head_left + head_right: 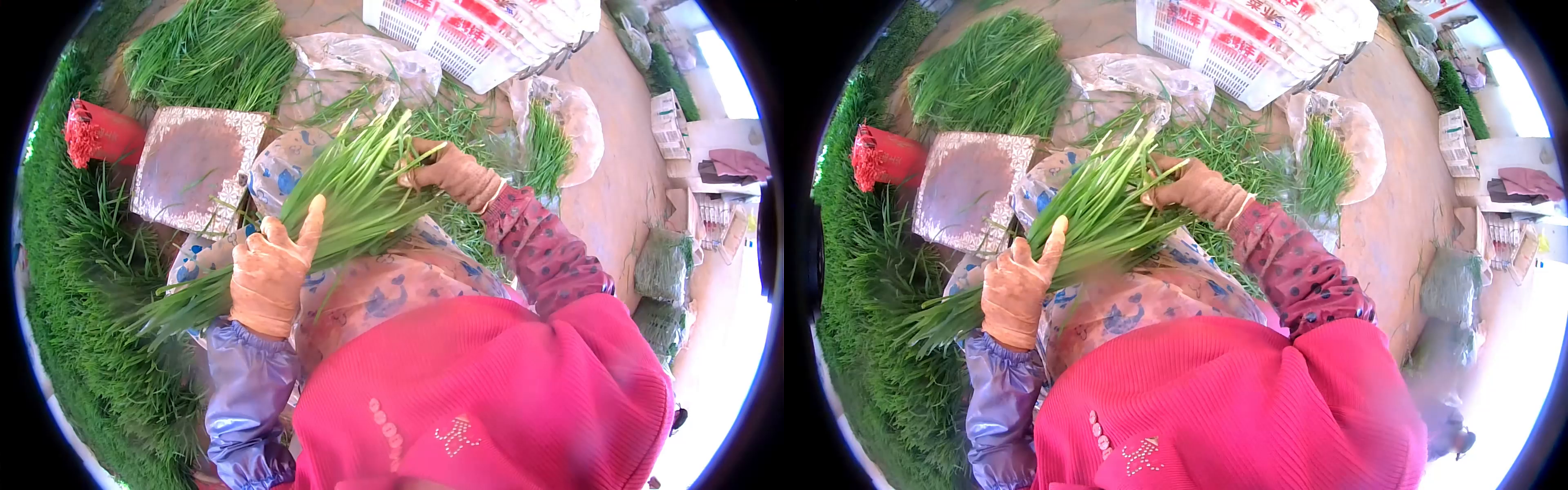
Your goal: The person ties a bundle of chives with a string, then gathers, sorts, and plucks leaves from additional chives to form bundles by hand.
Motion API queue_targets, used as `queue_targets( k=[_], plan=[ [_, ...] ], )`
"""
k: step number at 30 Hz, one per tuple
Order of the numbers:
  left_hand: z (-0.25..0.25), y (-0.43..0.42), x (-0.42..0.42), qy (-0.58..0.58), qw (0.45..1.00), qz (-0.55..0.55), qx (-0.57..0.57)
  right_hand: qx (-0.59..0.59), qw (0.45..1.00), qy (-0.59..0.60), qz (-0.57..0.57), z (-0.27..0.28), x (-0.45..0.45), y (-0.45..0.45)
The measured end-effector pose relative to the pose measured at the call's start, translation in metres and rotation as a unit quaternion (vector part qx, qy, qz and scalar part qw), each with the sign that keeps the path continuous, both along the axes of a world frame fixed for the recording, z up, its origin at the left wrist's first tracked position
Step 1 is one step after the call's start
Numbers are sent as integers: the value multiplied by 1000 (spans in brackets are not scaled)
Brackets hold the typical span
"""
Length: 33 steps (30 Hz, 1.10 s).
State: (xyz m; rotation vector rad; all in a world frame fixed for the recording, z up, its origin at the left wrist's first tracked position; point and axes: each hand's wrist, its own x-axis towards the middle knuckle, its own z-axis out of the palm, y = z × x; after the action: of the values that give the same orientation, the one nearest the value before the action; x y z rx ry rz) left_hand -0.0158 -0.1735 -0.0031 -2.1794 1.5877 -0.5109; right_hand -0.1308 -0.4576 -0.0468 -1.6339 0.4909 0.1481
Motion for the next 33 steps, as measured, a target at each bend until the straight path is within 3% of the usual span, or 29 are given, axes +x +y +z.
queue_targets(
  k=[3, 5, 6, 7, 9, 13, 15, 16, 17, 19, 21, 22, 25, 26, 27, 29, 31, 33],
  plan=[
    [-4, 1, 2, -3, 1000, -5, -12, -22, 998, 50, -36, -2, -1, -6],
    [-5, 1, 2, -7, 1000, -13, -26, -251, 961, 52, -100, -7, -5, -12],
    [-3, 0, 1, -6, 1000, -12, -27, -326, 939, 86, -67, -10, -8, -22],
    [2, 0, -1, -13, 1000, 1, -15, -326, 939, 87, -66, -15, -13, -31],
    [5, 3, -2, -19, 1000, 14, -1, -194, 963, 94, -159, -28, -25, -50],
    [-1, 13, 3, -15, 999, -9, -29, -167, 949, 156, -217, -31, -43, -94],
    [-3, 14, 4, -10, 999, -25, -40, -196, 947, 198, -158, 2, -39, -90],
    [-3, 14, 4, -13, 999, -29, -40, -64, 975, 170, -128, 12, -38, -85],
    [-3, 12, 4, -16, 998, -35, -41, -64, 974, 171, -132, 19, -35, -76],
    [-2, 8, 5, -18, 997, -51, -46, -53, 994, 101, -4, 27, -21, -50],
    [1, 4, 6, -22, 997, -61, -52, -5, 996, 82, 26, 32, -4, -26],
    [3, 3, 6, -14, 997, -63, -52, 34, 996, 81, -12, 25, 3, -16],
    [3, 9, 7, -2, 998, -54, -44, 17, 992, 122, 11, 23, 6, -16],
    [3, 12, 7, -7, 997, -57, -47, 113, 987, 101, -52, 26, 1, -14],
    [3, 14, 7, -10, 997, -60, -50, 114, 987, 104, -47, 25, -2, -18],
    [4, 15, 3, -13, 997, -49, -54, 140, 973, 89, -159, 17, -14, -31],
    [4, 15, 2, -19, 997, -37, -58, 73, 977, 88, -179, 0, -26, -59],
    [4, 14, 2, 0, 997, -42, -66, -152, 966, 153, -139, -15, -33, -94]
  ],
)
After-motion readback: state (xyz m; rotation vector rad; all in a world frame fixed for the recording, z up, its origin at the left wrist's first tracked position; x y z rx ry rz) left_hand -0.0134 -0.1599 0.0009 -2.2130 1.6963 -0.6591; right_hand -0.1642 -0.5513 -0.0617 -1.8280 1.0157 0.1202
